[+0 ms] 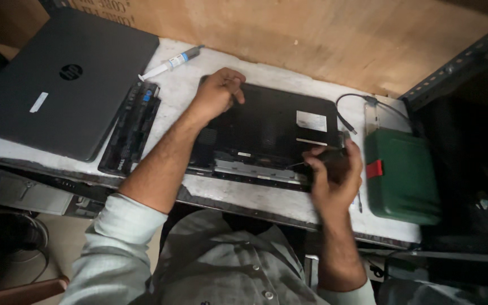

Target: The person uses a screwdriver to unscrew and pry open the bottom cover of a laptop, removes an internal optical drive from the chassis, then repositions the cover and closes the laptop, lifting it at the end.

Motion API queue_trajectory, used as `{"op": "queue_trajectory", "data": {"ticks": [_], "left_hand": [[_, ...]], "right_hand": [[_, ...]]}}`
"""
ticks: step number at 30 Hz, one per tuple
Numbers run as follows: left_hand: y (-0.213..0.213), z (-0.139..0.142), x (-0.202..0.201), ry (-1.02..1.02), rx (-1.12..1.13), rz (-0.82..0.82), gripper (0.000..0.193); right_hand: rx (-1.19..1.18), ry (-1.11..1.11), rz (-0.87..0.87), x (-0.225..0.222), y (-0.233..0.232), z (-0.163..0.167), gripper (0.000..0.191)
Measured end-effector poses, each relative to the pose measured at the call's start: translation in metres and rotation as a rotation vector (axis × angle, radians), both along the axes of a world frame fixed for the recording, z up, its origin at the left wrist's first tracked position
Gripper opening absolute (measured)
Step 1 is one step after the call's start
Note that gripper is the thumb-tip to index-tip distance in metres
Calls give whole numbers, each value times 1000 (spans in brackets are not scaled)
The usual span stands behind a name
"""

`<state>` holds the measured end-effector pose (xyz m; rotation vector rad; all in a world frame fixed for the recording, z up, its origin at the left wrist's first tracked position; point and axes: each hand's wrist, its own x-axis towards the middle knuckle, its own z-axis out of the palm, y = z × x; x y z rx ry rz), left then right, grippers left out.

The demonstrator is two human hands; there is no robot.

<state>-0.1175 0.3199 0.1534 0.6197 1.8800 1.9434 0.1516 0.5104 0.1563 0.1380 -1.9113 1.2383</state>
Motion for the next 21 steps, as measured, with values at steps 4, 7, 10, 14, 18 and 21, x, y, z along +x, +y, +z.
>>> {"op": "queue_trajectory", "data": {"ticks": [4, 7, 10, 14, 18, 21], "left_hand": [[1, 1, 1, 26, -30, 7, 22], [0, 4, 6, 154, -51, 39, 19], [-6, 6, 15, 450, -87, 19, 16], [-16, 9, 15, 552, -109, -110, 23], [-11, 11, 9, 23, -55, -130, 27], [-11, 14, 9, -106, -52, -107, 21]], "right_hand": [[-26, -17, 37, 1, 1, 2, 71], [-30, -5, 130, -3, -9, 6, 70], [-42, -50, 142, -11, -25, 9, 70], [120, -27, 132, -23, -41, 13, 68], [180, -43, 131, -27, -44, 16, 67], [228, -39, 83, -28, -43, 15, 66]]}}
